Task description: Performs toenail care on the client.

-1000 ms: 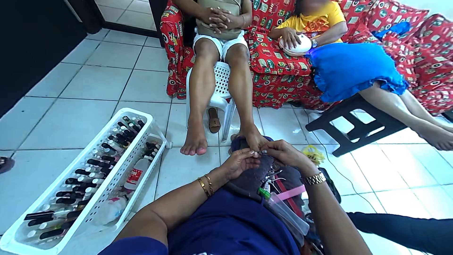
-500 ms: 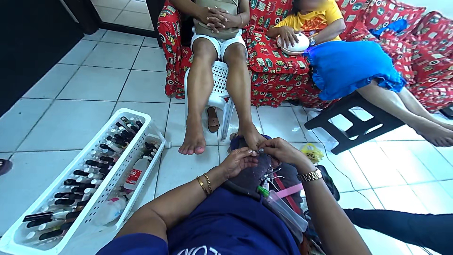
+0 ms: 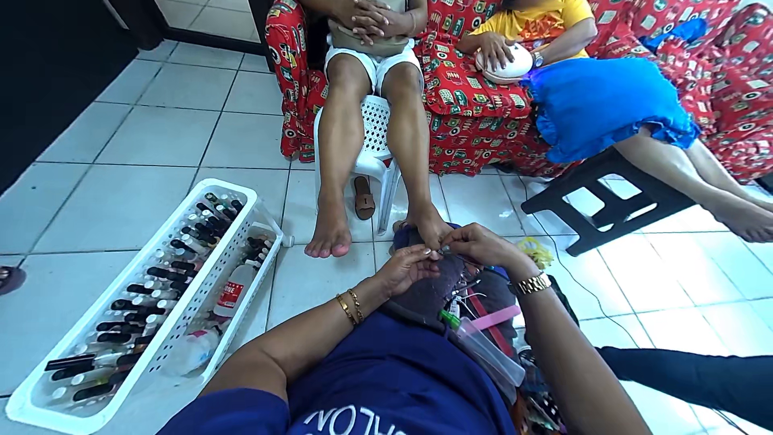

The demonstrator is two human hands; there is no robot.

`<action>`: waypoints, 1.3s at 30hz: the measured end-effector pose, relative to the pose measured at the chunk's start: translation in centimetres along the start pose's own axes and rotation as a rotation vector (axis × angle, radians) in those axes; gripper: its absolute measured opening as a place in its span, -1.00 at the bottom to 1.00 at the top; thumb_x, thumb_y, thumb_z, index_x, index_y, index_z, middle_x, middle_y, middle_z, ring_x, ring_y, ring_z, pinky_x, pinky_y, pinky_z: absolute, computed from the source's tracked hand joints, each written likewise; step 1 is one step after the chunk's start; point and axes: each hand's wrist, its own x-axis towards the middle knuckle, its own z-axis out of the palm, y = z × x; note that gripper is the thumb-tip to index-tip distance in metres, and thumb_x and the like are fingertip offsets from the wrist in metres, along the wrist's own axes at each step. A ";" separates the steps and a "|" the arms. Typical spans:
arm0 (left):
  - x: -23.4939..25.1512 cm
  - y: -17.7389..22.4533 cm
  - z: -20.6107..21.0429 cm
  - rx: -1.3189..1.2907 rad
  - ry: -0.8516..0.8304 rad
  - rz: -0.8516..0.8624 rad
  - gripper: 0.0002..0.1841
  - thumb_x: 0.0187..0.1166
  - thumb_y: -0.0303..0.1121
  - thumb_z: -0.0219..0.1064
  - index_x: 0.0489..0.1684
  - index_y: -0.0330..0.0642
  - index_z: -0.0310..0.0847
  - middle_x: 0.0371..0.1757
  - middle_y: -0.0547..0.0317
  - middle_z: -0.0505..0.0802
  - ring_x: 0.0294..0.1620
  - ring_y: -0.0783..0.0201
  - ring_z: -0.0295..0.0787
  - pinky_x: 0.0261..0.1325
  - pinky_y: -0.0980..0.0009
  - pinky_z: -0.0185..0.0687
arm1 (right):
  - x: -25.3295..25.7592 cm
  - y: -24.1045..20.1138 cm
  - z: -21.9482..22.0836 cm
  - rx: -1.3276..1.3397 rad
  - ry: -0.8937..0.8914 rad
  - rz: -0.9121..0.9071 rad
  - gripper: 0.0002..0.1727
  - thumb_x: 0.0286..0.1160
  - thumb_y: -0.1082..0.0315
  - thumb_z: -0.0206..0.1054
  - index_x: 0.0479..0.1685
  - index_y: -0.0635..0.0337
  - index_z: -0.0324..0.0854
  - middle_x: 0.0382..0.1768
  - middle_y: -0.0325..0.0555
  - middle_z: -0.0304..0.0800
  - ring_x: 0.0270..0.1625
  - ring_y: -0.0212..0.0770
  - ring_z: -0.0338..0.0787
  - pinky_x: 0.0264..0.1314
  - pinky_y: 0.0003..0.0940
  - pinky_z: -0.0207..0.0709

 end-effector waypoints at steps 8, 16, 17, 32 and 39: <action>0.1 0.0 -0.3 -0.013 -0.041 0.010 -0.71 0.85 -0.45 -0.10 -0.02 -0.24 0.60 -0.12 0.17 0.84 -0.23 0.33 0.81 0.03 0.38 0.78 | 0.5 1.3 -1.1 0.102 -0.080 -0.070 -0.77 0.74 0.39 0.19 -0.17 0.26 0.76 -0.71 -0.37 0.59 -0.77 -0.57 0.48 -0.67 -0.64 0.41; -0.1 0.0 0.0 -0.017 0.009 0.011 -0.74 0.84 -0.48 -0.07 -0.09 -0.22 0.59 -0.19 0.19 0.85 -0.29 0.35 0.80 -0.01 0.39 0.77 | 0.4 -0.4 -0.4 -0.023 -0.032 0.005 -0.76 0.74 0.38 0.23 -0.27 0.28 0.73 -0.73 -0.32 0.55 -0.78 -0.54 0.45 -0.66 -0.63 0.39; -0.1 0.0 0.0 -0.024 0.010 0.006 -0.75 0.84 -0.48 -0.06 -0.09 -0.22 0.58 -0.19 0.19 0.85 -0.29 0.35 0.80 -0.01 0.39 0.77 | 0.5 -0.1 -0.5 -0.028 -0.045 -0.004 -0.76 0.75 0.37 0.22 -0.26 0.27 0.73 -0.74 -0.33 0.50 -0.79 -0.54 0.39 -0.68 -0.63 0.32; 0.0 0.0 -0.1 -0.027 0.026 0.005 -0.78 0.82 -0.51 -0.03 -0.11 -0.22 0.57 -0.21 0.19 0.85 -0.30 0.37 0.80 0.00 0.41 0.77 | 0.8 -0.8 -1.0 -0.105 -0.094 0.027 -0.75 0.76 0.34 0.22 -0.26 0.28 0.71 -0.78 -0.30 0.48 -0.81 -0.51 0.40 -0.70 -0.61 0.33; 0.1 -0.1 -0.3 -0.025 -0.001 0.013 -0.77 0.82 -0.51 -0.03 -0.07 -0.22 0.60 -0.20 0.21 0.85 -0.28 0.38 0.79 0.01 0.41 0.76 | 1.1 0.2 -1.7 0.019 -0.148 -0.037 -0.75 0.73 0.42 0.21 -0.27 0.28 0.76 -0.79 -0.31 0.59 -0.80 -0.53 0.51 -0.71 -0.64 0.41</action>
